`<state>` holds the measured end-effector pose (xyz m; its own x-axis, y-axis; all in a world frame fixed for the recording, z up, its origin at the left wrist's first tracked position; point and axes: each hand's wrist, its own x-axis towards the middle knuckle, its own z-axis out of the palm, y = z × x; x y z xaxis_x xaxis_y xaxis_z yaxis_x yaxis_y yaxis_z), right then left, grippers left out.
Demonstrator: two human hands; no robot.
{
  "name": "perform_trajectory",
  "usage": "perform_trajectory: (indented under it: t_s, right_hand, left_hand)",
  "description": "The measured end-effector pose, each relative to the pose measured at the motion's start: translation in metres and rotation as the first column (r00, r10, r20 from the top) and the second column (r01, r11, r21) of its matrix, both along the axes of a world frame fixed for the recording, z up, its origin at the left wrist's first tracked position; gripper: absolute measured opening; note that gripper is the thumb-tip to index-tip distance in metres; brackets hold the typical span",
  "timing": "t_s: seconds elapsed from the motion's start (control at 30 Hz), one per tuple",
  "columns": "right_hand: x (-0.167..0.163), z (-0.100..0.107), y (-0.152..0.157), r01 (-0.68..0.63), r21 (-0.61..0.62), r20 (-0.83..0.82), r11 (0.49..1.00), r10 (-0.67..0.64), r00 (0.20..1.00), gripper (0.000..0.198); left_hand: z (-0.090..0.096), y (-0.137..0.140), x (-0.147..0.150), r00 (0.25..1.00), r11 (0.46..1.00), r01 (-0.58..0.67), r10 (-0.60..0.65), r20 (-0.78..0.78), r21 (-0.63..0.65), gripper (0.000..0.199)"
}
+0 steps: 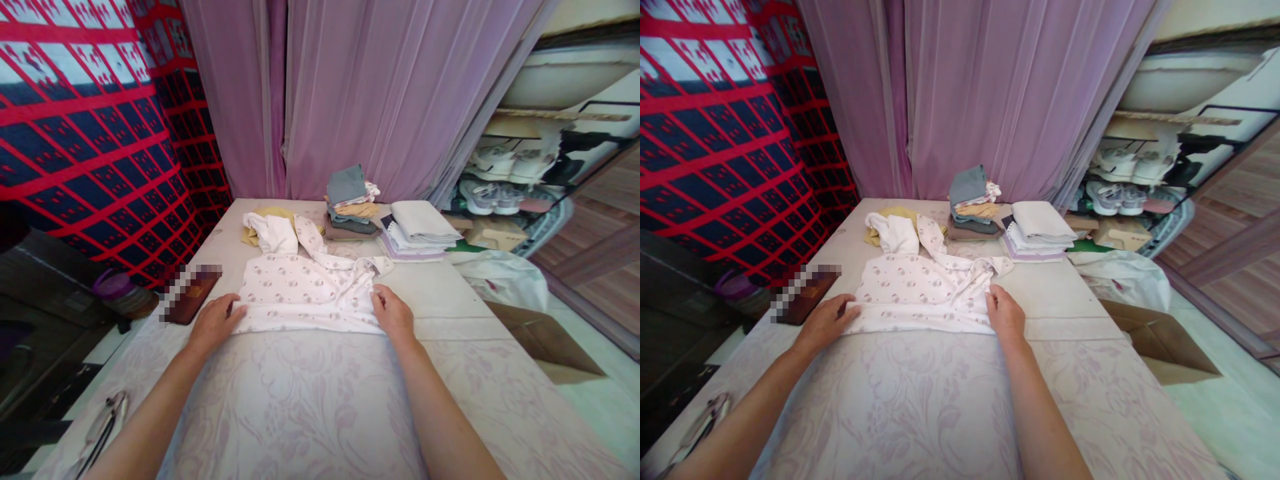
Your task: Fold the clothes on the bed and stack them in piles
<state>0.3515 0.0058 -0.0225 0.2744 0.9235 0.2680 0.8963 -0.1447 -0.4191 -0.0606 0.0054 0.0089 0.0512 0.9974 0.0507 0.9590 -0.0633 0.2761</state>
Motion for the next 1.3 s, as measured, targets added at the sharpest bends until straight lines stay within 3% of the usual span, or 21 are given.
perform_trajectory:
  t_s: [0.2,0.37,0.53,0.77,0.93,1.0,1.07,1.13,1.2,1.27,1.3]
  right_hand:
    - [0.008,-0.006,-0.03,0.049,-0.048,-0.035,0.998,-0.05,0.998,0.041]
    - [0.0,-0.016,-0.031,-0.026,0.065,-0.035,0.998,0.028,0.999,0.033]
    - [-0.005,-0.016,-0.024,-0.04,0.202,-0.02,0.979,0.045,0.999,0.035]
    - [0.005,-0.014,-0.022,0.014,0.052,0.093,0.999,-0.019,0.996,0.039]
    - [-0.003,-0.001,-0.02,0.094,-0.021,0.209,0.995,-0.087,0.974,0.039]
    - [-0.009,0.007,-0.023,0.07,0.04,0.225,0.997,-0.077,0.971,0.038]
    - [-0.02,0.014,-0.029,-0.034,0.127,0.226,0.991,0.004,0.974,0.035]
    - [-0.038,0.017,-0.037,-0.261,0.146,0.21,0.954,0.228,0.951,0.034]
    - [-0.058,0.017,-0.045,-0.556,0.051,0.166,0.83,0.542,0.824,0.035]
    - [-0.073,0.014,-0.052,-0.71,-0.083,0.121,0.7,0.714,0.69,0.04]
    - [-0.078,0.013,-0.054,-0.735,-0.141,0.104,0.663,0.749,0.655,0.043]
  left_hand:
    - [0.001,-0.02,0.007,0.986,0.986,-0.163,0.164,-0.02,0.042,0.053]
    - [-0.003,-0.027,0.02,0.982,0.983,-0.168,0.173,-0.072,0.079,0.045]
    - [-0.017,-0.025,0.02,0.987,0.969,-0.161,0.154,0.053,0.19,0.041]
    - [-0.019,-0.025,0.015,0.995,0.981,-0.101,0.104,-0.009,0.166,0.038]
    - [-0.008,-0.026,0.017,0.985,0.974,-0.155,0.166,-0.052,0.167,0.038]
    - [-0.004,-0.029,0.023,0.99,0.965,-0.095,0.117,-0.079,0.245,0.036]
    - [-0.002,-0.034,0.035,0.994,0.954,0.081,-0.057,-0.091,0.29,0.035]
    - [-0.002,-0.038,0.051,0.943,0.918,0.332,-0.319,-0.094,0.217,0.038]
    - [-0.006,-0.041,0.067,0.844,0.841,0.536,-0.53,-0.088,0.078,0.046]
    - [-0.012,-0.042,0.078,0.784,0.788,0.615,-0.615,-0.089,-0.026,0.056]
    - [-0.015,-0.043,0.08,0.779,0.785,0.618,-0.619,-0.096,-0.048,0.06]
